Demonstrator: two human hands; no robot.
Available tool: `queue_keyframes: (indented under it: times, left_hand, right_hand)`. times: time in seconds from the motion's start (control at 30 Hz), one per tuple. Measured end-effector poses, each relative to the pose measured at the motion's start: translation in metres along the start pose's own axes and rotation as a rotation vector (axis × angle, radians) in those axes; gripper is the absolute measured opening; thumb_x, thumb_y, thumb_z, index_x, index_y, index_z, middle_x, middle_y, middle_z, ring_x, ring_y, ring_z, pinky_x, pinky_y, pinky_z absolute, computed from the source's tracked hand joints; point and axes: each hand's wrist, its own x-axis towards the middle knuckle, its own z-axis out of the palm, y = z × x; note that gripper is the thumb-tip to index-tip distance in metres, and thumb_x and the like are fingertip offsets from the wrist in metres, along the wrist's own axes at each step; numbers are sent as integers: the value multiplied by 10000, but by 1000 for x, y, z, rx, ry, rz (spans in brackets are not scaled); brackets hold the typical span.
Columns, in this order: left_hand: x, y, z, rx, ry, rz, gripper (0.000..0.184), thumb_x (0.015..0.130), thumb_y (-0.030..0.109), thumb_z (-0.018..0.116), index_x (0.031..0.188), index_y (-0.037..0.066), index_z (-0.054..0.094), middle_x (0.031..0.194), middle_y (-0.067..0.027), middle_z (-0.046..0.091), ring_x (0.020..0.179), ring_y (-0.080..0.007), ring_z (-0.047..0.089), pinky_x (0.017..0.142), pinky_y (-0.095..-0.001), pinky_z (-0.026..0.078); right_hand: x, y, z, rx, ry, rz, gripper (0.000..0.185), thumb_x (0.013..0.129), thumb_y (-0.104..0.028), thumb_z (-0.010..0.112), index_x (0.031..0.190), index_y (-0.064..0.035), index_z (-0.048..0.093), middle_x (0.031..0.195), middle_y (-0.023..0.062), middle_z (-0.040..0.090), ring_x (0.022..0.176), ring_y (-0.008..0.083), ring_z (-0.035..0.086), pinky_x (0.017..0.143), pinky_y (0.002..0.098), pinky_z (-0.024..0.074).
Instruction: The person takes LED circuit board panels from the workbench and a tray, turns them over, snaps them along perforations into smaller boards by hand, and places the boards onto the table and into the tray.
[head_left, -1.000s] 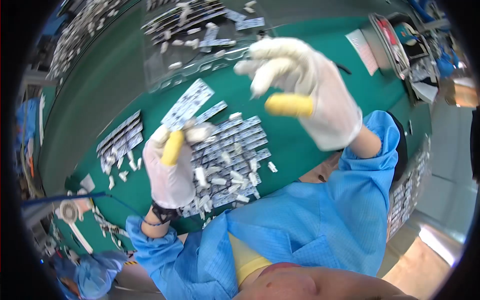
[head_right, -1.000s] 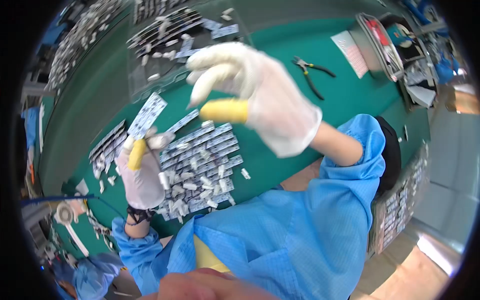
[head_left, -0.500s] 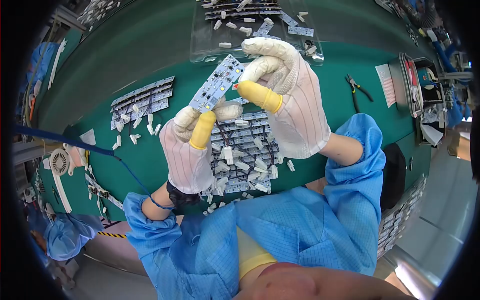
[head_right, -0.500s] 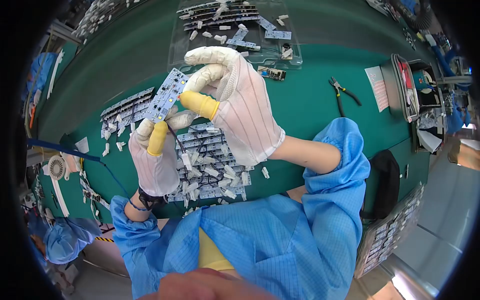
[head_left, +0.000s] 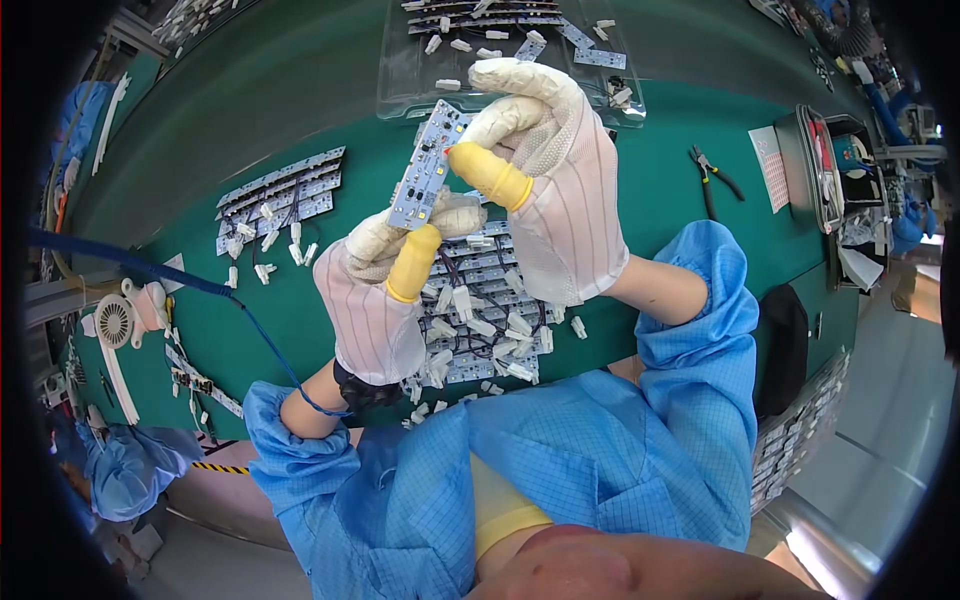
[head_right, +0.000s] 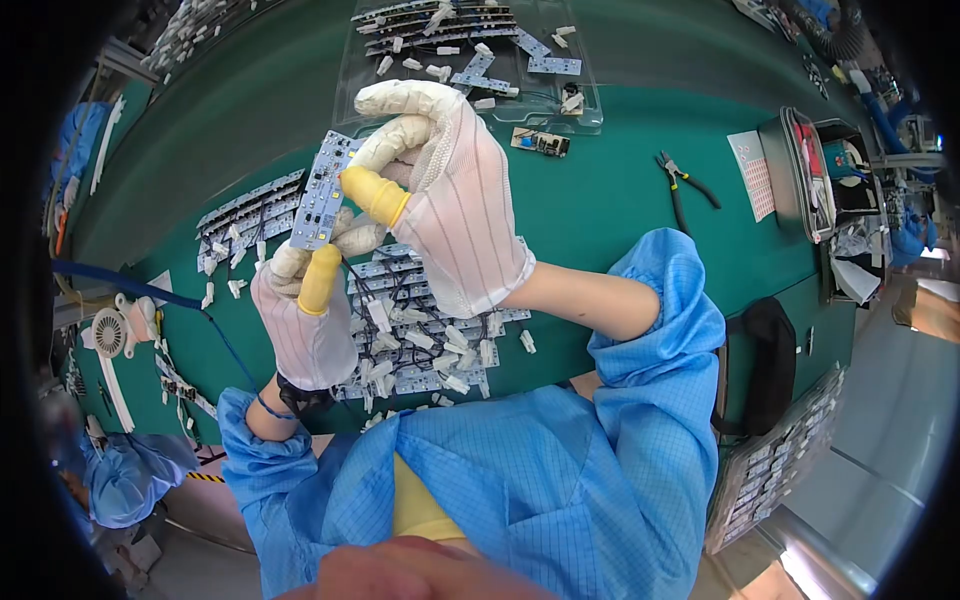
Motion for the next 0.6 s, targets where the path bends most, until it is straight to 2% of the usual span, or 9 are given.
queue_keyframes:
  times: [0.07,0.33,0.4,0.43,0.5,0.6]
  left_hand:
    - [-1,-2,2,-56,6,8,269,902,65,566,1130,-75,580,1000,-130,670,918,-172,635,860,-287,484]
    - [-4,-4,4,-72,35,37,252,889,38,572,1114,-74,590,978,-126,672,897,-166,637,856,-279,483]
    - [-6,-5,-1,183,72,-31,222,891,42,568,1074,-76,613,944,-116,681,875,-155,642,841,-277,488]
    - [-4,-2,0,186,73,-29,222,891,42,568,1074,-76,613,944,-116,681,875,-155,642,841,-277,488]
    - [-1,4,7,-6,83,-25,194,892,42,564,1030,-74,635,915,-108,687,851,-141,642,807,-263,495]
    - [-3,5,10,-67,103,-38,187,893,33,556,1023,-74,638,916,-102,685,842,-137,639,784,-249,496]
  right_hand:
    - [-1,0,6,222,54,10,476,747,12,691,1169,17,472,886,67,581,790,99,596,738,242,522]
    - [1,-3,4,118,33,-6,494,736,41,664,1186,10,464,884,52,556,788,93,568,767,256,508]
    - [3,0,3,156,15,7,510,728,38,671,1192,8,461,889,47,549,799,89,556,771,252,498]
    - [4,2,2,167,-4,-1,519,733,20,669,1205,-1,457,892,42,529,809,87,532,758,242,478]
    - [3,3,-1,179,-24,-10,527,737,2,667,1218,-10,453,896,37,508,819,86,508,745,231,458]
    - [0,-2,-16,110,-92,133,574,776,-29,660,1285,1,397,886,13,470,846,95,519,867,309,457]
